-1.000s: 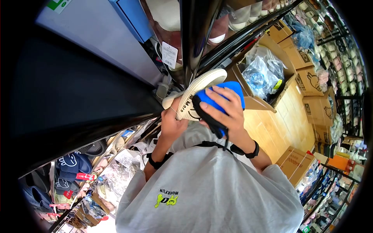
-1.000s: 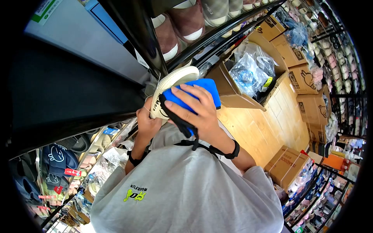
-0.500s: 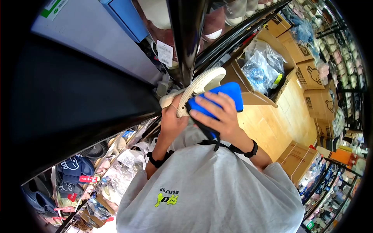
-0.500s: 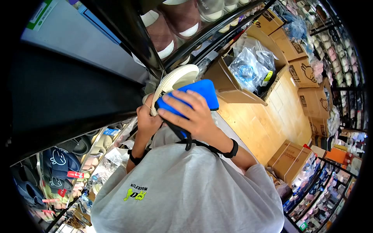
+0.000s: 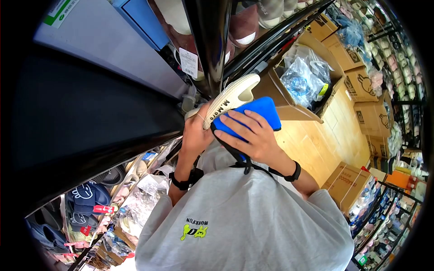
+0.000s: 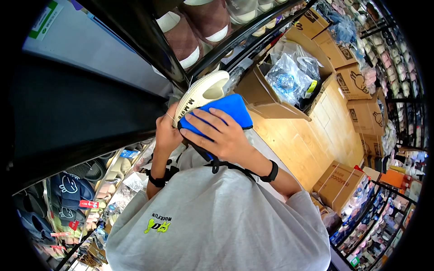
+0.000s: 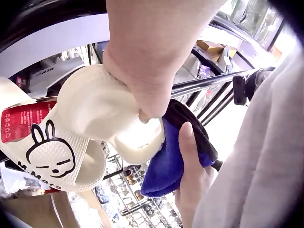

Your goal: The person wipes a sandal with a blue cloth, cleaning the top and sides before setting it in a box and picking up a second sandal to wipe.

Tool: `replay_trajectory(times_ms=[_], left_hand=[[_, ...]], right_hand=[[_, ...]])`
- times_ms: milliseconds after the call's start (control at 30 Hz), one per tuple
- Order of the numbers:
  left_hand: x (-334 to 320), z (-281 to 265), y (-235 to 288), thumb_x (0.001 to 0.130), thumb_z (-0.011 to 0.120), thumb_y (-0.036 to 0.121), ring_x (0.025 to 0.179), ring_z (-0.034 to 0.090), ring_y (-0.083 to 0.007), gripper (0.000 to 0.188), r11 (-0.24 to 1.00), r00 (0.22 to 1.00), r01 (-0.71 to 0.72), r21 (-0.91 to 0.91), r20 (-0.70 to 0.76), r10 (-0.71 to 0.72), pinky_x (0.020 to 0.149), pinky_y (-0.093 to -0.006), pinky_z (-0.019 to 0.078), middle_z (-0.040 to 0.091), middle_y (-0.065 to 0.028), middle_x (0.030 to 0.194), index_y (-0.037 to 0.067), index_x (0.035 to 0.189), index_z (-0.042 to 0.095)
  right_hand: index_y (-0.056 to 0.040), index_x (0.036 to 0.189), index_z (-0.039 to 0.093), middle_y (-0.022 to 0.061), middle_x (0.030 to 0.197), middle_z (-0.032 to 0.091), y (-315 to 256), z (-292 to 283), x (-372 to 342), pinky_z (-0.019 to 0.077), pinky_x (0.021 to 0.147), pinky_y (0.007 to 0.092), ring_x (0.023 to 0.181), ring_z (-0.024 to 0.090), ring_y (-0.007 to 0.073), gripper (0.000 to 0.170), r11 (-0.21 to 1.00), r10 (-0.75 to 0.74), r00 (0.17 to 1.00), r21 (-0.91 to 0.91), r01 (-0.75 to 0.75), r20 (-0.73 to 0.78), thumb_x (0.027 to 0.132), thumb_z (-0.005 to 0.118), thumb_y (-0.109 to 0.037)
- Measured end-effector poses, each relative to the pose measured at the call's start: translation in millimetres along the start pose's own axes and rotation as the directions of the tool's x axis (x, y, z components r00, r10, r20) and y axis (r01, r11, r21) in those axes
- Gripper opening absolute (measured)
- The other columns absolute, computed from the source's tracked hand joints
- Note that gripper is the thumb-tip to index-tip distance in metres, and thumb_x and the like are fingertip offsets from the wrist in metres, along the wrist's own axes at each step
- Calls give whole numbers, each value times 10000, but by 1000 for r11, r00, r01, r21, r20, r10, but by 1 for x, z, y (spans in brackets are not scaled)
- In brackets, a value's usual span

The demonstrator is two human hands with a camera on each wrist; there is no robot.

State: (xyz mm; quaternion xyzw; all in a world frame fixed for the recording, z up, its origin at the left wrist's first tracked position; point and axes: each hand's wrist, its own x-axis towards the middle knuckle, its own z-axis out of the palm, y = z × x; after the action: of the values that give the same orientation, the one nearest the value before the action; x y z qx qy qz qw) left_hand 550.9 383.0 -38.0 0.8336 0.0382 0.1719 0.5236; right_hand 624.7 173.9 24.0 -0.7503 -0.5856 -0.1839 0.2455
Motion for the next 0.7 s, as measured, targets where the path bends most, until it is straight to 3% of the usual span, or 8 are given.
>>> replay_trajectory(times_ms=[67,133,267,333,400,533,600,700], left_hand=[[3,-3,6,844,681,-37,1105,740,-461,597,1000,1000,-1,7,14,1,953,-451,591,745,-280,1216,-19,1438,621],[2,-3,9,844,681,-39,1116,736,-462,596,1000,1000,0,15,18,0,959,-450,589,744,-273,1229,-16,1437,622],[-3,2,8,854,691,-24,1147,728,-459,601,998,998,57,-1,22,-57,967,-451,591,740,-264,1258,20,1450,624],[-6,4,8,858,695,-19,1151,728,-461,602,995,993,104,-8,59,-103,965,-454,594,741,-273,1248,42,1454,628],[-10,5,8,866,694,-21,1152,728,-465,603,993,991,120,-5,64,-119,960,-456,598,747,-278,1227,57,1461,626],[-14,6,7,859,700,-26,1145,731,-464,615,996,995,85,-27,59,-83,962,-457,597,754,-277,1213,53,1464,622],[-15,8,5,855,704,-26,1145,731,-464,620,997,996,73,-33,48,-72,966,-457,595,752,-276,1222,49,1465,620],[-16,10,2,859,702,-40,1110,787,-380,578,999,999,38,-3,36,-38,921,-385,609,768,-259,1201,-6,1431,629]], right_hand=[[-204,1363,743,79,1462,685,10,-2,-1,514,1108,466,1331,654,293,447,994,90,993,64,-85,-78,918,742,-236],[-200,1335,765,87,1416,708,18,-2,0,558,1039,479,1256,685,335,539,981,183,963,105,-165,-200,818,890,-287],[-184,1327,770,104,1424,702,14,-4,-7,560,1037,473,1238,689,354,536,963,258,941,130,-234,-219,812,894,-264],[-187,1333,769,108,1423,700,14,0,-15,559,1037,473,1229,694,345,530,989,133,982,76,-124,-130,821,888,-260],[-186,1335,769,113,1418,700,14,0,-20,556,1035,468,1233,691,339,530,993,112,988,33,-109,-110,824,883,-269],[-169,1344,769,119,1384,709,20,-6,-18,553,1026,465,1201,699,349,559,950,301,936,142,-278,-181,808,903,-255],[-172,1346,770,120,1421,693,16,-4,-15,548,1032,468,1239,680,347,496,959,270,938,144,-243,-215,857,836,-218],[-191,1350,761,107,1512,649,6,-1,-20,526,1068,465,1327,638,323,418,995,103,989,16,-102,-102,953,630,-166]])
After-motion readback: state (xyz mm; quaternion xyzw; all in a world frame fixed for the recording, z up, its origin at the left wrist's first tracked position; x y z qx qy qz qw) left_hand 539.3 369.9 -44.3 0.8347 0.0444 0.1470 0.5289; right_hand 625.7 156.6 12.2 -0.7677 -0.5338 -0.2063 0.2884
